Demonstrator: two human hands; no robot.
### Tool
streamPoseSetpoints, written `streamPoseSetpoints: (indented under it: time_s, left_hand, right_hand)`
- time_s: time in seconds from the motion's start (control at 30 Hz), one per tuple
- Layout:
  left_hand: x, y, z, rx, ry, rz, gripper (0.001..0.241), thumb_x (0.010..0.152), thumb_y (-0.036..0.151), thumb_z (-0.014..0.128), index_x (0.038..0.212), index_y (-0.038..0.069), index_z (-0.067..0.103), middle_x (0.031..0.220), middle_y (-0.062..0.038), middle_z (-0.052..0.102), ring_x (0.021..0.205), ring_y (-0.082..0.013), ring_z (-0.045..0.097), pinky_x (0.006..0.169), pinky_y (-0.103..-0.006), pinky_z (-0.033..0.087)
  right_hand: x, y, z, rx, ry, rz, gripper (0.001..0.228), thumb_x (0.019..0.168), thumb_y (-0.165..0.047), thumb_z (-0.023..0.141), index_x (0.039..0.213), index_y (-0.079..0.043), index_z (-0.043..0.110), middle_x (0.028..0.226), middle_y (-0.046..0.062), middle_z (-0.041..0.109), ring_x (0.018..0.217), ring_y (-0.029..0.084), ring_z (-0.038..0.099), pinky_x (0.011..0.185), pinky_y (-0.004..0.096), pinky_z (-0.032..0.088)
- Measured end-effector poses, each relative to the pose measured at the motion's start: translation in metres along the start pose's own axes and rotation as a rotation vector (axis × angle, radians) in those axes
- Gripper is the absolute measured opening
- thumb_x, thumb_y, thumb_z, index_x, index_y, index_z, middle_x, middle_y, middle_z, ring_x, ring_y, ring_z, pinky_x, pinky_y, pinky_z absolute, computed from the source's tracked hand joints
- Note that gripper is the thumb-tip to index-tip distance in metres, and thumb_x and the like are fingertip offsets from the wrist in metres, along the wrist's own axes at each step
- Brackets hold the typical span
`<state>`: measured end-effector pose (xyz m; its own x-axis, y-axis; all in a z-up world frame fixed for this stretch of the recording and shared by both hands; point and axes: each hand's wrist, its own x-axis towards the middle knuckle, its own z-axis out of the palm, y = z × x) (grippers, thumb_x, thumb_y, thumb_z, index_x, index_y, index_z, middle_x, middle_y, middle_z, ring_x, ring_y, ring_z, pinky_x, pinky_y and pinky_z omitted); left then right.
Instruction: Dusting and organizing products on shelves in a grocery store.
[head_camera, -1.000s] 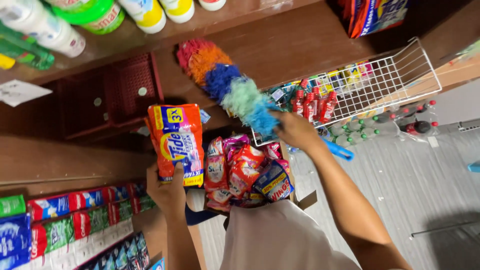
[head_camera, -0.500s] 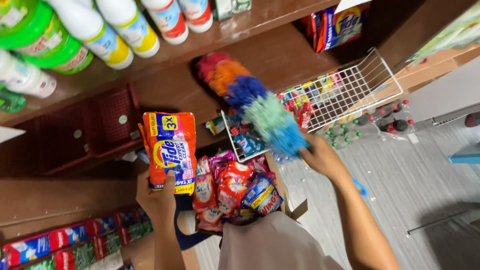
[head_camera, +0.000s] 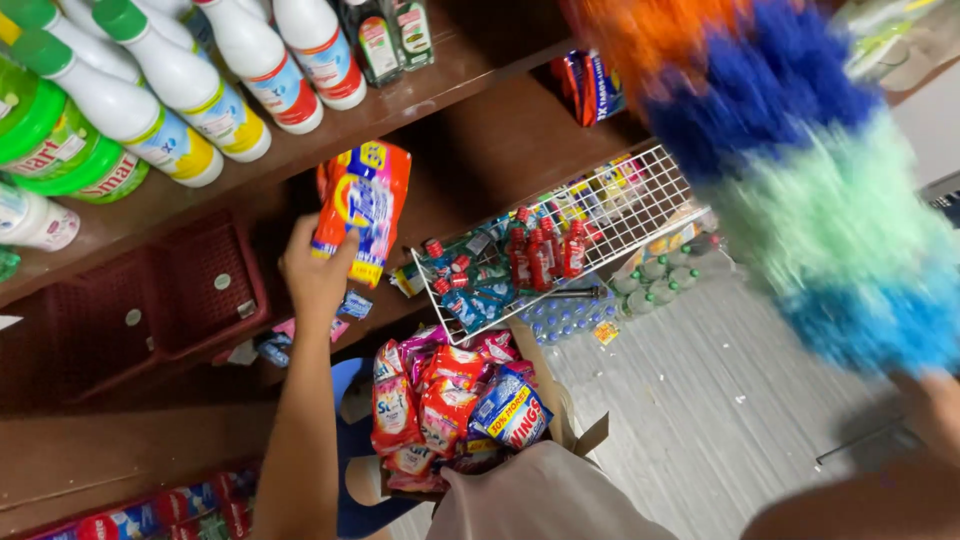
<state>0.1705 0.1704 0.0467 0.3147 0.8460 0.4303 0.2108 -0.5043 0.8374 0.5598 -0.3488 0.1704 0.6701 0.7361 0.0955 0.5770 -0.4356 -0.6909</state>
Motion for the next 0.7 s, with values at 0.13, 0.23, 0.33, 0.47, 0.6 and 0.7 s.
streamPoseSetpoints:
  time_s: [0.13, 0.23, 0.33, 0.47, 0.6, 0.7]
  left_hand:
    - [0.056, -0.003, 0.046, 0.015, -0.131, 0.098, 0.029, 0.087, 0.012, 0.082, 0.108, 0.001, 0.066, 0.097, -0.011, 0.077, 0.086, -0.0143, 0.073, 0.079, -0.0338, 0.058]
    - [0.077, -0.014, 0.074, 0.051, -0.206, 0.071, 0.032, 0.083, 0.015, 0.083, 0.107, 0.004, 0.066, 0.093, -0.012, 0.078, 0.083, -0.0168, 0.075, 0.074, -0.0345, 0.058]
    - [0.081, -0.028, 0.09, 0.095, -0.261, 0.071, 0.034, 0.082, 0.019, 0.084, 0.108, 0.007, 0.065, 0.092, -0.013, 0.078, 0.083, -0.0225, 0.078, 0.072, -0.0379, 0.058]
    - [0.077, -0.056, 0.095, 0.222, -0.28, 0.083, 0.036, 0.081, 0.022, 0.084, 0.109, 0.009, 0.066, 0.092, -0.016, 0.076, 0.084, -0.0315, 0.076, 0.072, -0.0427, 0.057]
    - [0.079, -0.062, 0.097, 0.221, -0.268, 0.097, 0.038, 0.081, 0.025, 0.084, 0.109, 0.01, 0.064, 0.094, -0.015, 0.077, 0.087, -0.0351, 0.074, 0.074, -0.0452, 0.057]
    - [0.074, -0.056, 0.096, 0.231, -0.278, 0.081, 0.038, 0.082, 0.026, 0.083, 0.111, 0.011, 0.064, 0.095, -0.015, 0.077, 0.089, -0.0351, 0.074, 0.073, -0.0458, 0.057]
  right_hand:
    - [0.067, -0.139, 0.056, -0.076, 0.15, 0.009, 0.034, 0.09, -0.001, 0.063, 0.124, -0.003, 0.066, 0.08, 0.021, 0.062, 0.069, 0.032, 0.064, 0.07, 0.045, 0.05]
    - [0.13, -0.157, 0.086, -0.343, 0.314, -0.391, 0.051, 0.087, -0.01, 0.07, 0.137, -0.005, 0.065, 0.103, 0.027, 0.07, 0.095, 0.047, 0.065, 0.083, 0.055, 0.051]
    - [0.166, -0.189, 0.104, -0.488, 0.273, -0.346, 0.05, 0.091, -0.016, 0.066, 0.141, -0.012, 0.064, 0.099, 0.026, 0.07, 0.092, 0.046, 0.066, 0.082, 0.056, 0.052]
    - [0.172, -0.213, 0.101, -0.562, 0.078, -0.209, 0.055, 0.088, -0.017, 0.063, 0.143, -0.027, 0.062, 0.098, 0.024, 0.07, 0.089, 0.045, 0.067, 0.077, 0.057, 0.053]
    - [0.17, -0.211, 0.077, -0.583, 0.113, -0.386, 0.053, 0.09, -0.021, 0.065, 0.143, -0.022, 0.063, 0.1, 0.026, 0.07, 0.09, 0.045, 0.068, 0.083, 0.055, 0.054]
    - [0.184, -0.216, 0.077, -0.56, 0.196, -0.354, 0.052, 0.092, -0.02, 0.064, 0.144, -0.022, 0.064, 0.103, 0.026, 0.071, 0.094, 0.046, 0.068, 0.085, 0.055, 0.053]
